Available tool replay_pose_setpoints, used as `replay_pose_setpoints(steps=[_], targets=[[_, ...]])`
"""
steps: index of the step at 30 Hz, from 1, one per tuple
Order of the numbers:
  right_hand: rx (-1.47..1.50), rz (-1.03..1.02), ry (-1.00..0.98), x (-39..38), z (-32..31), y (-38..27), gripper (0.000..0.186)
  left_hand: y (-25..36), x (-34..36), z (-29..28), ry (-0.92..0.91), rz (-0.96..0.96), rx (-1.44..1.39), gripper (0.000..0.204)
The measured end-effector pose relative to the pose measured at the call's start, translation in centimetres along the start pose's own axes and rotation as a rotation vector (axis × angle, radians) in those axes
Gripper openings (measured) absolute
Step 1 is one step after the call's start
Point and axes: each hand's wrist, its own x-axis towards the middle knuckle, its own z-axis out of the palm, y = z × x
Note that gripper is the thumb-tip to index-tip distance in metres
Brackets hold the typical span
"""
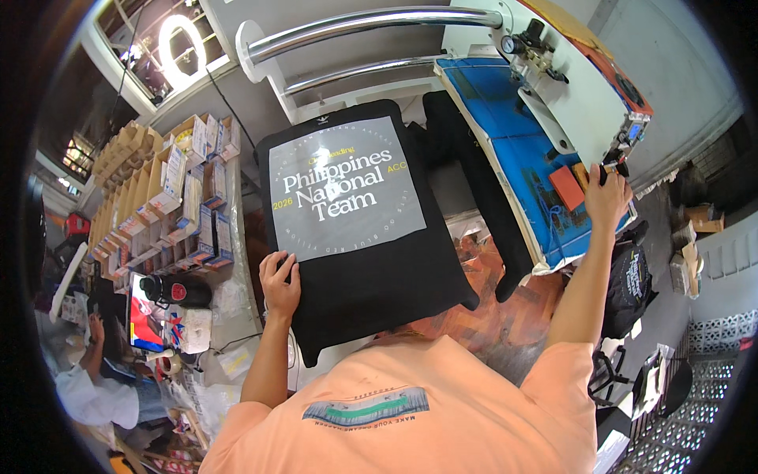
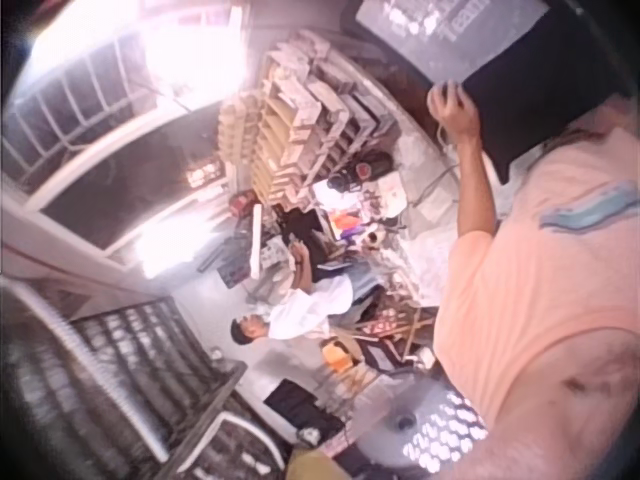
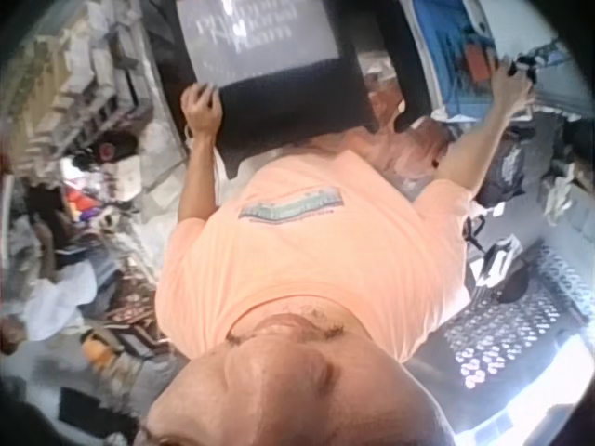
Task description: The person places black t-shirts onto a heat press machine, aligns printed transfer sheets on the shirts, and operates the press to apply the designs. The person then removes the finished shirts and stacks them on a nearby table.
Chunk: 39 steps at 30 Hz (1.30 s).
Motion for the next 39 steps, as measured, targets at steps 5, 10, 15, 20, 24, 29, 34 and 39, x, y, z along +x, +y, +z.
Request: replay_pose_setpoints(steps=[5,10,15,20,24,29,34,39], targets=[[0.131,0.021,0.018,-0.4,0.4,-0.2,0.058,0.0,0.0,0.1,0.005,0.018,-0.015,0.02],[0.265,-0.011,0.077,-3.8,-2.0,-3.6,0.046,0.0,0.1,0.0,0.014,0.026,-0.018,0.019],[0.487,-0.144,0.103,-10.0,-5.3,-8.5,0.034,0.6,0.9,-0.7,-0.037,-0.047,-0.006,0.017],[0.657,-0.308,-0.116,-14.1,-7.4,-9.9,0.038,-0.6,1.8,-2.0,0.001,-0.267,-0.169,0.016],[0.559,-0.463,0.314,-16.2,-10.8,-12.6,0.093,-3.5,-1.7,-3.1,0.229,-0.494,-0.409,0.012],[0.851,-0.689,0.078,-17.2,-11.8,-17.1,0.114,-9.9,-13.8,-2.5,0.152,-0.812,-0.335,0.013],[0.843,-0.714,0.091,-20.8,-14.0,-21.4,0.105,-9.5,-20.9,-2.0,0.01,-1.084,-0.355,0.018],[0.86,-0.766,0.1,-23.7,-15.4,-25.0,0.103,-9.0,-27.1,0.3,-0.117,-1.061,-0.32,0.02]])
